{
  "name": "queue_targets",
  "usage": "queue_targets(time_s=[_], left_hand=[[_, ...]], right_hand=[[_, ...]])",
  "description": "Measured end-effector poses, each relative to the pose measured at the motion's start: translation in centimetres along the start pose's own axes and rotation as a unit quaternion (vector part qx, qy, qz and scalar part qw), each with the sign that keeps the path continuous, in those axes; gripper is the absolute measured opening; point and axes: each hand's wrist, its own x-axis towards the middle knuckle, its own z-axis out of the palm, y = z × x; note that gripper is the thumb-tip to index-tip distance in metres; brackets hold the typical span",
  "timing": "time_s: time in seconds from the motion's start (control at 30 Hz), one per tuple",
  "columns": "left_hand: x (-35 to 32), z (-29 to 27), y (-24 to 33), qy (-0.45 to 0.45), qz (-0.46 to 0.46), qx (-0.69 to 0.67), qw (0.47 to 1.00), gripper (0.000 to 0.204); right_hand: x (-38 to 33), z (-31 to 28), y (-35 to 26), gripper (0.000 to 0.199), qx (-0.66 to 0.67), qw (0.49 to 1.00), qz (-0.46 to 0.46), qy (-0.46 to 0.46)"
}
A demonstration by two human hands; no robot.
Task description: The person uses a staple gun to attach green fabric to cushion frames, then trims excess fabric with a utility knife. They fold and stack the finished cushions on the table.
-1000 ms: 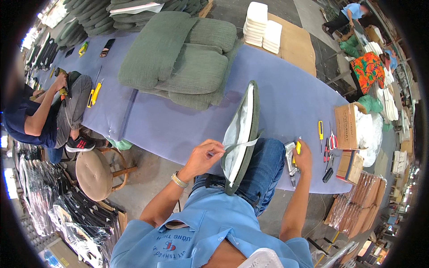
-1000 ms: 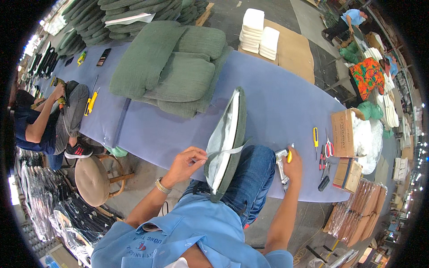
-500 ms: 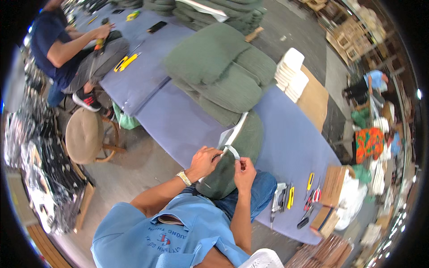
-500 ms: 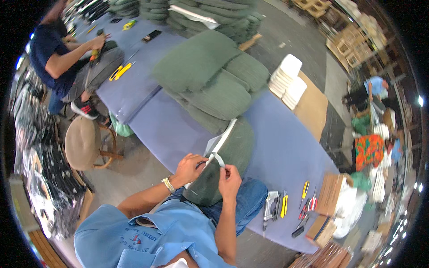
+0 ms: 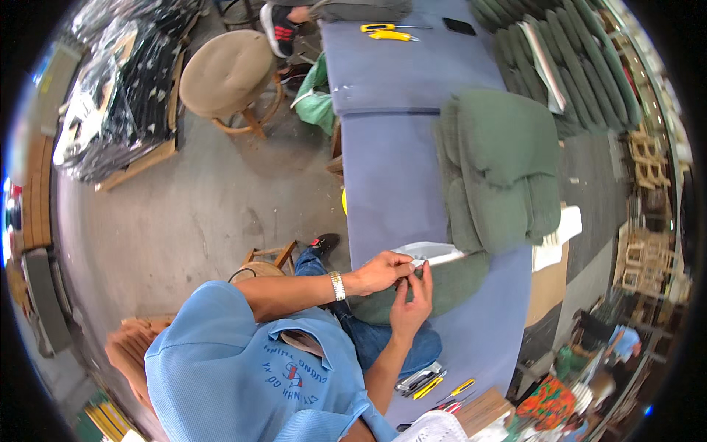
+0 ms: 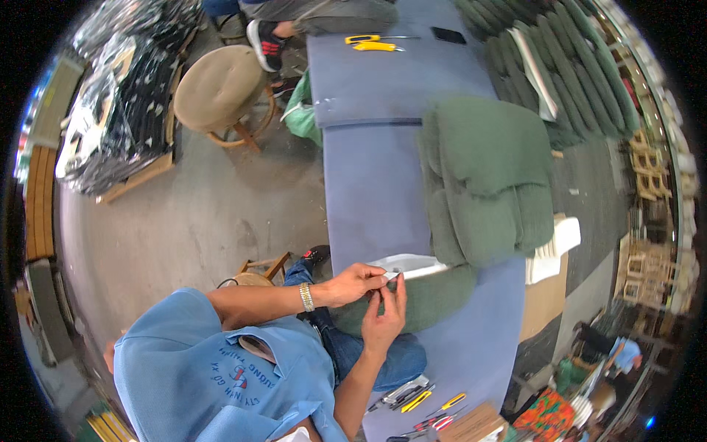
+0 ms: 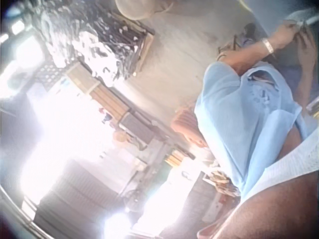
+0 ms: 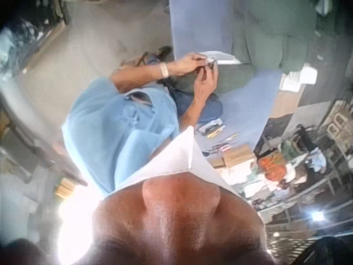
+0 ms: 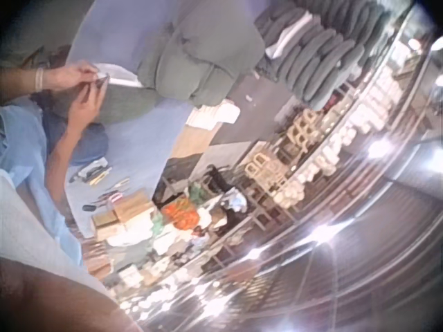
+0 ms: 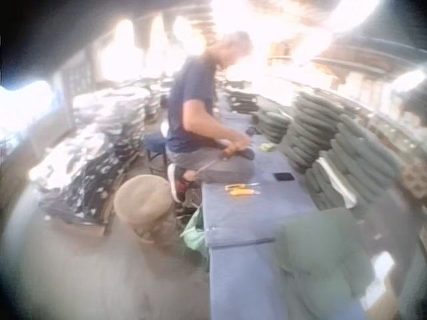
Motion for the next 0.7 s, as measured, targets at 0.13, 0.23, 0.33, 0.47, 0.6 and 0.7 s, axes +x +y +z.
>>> queue_targets(time_s=[0.13,0.23,0.33,0.47,0.6,0.7], left_hand=[[-1.3,-4.7,-1.0,0.064,0.006,-0.058,0.996,0.024],[-2.6,-9.5,-3.2,0.149,0.033,-0.053,0.987,0.021],[-6.4,-15.7,-5.7,0.304,0.0,0.033,0.952,0.038],[-11.3,-26.1,-17.2,0.496,-0.203,0.27,0.8,0.037],[-11.2,-28.8,-19.1,0.466,-0.284,0.294,0.784,0.034],[-5.8,-27.7,-17.5,0.422,-0.214,0.295,0.83,0.036]], right_hand=[[0.4,3.1,0.3,0.033,0.08,0.991,-0.041,-0.097],[1.1,4.3,-1.2,0.036,0.116,0.982,-0.044,-0.144],[1.1,3.9,0.7,0.032,0.138,0.983,0.008,-0.123],[0.3,0.6,3.9,0.025,0.126,0.987,0.082,-0.056],[-3.7,-3.6,8.2,0.024,0.074,0.977,0.195,0.037],[-7.9,-5.6,11.7,0.025,0.035,0.955,0.284,0.077]])
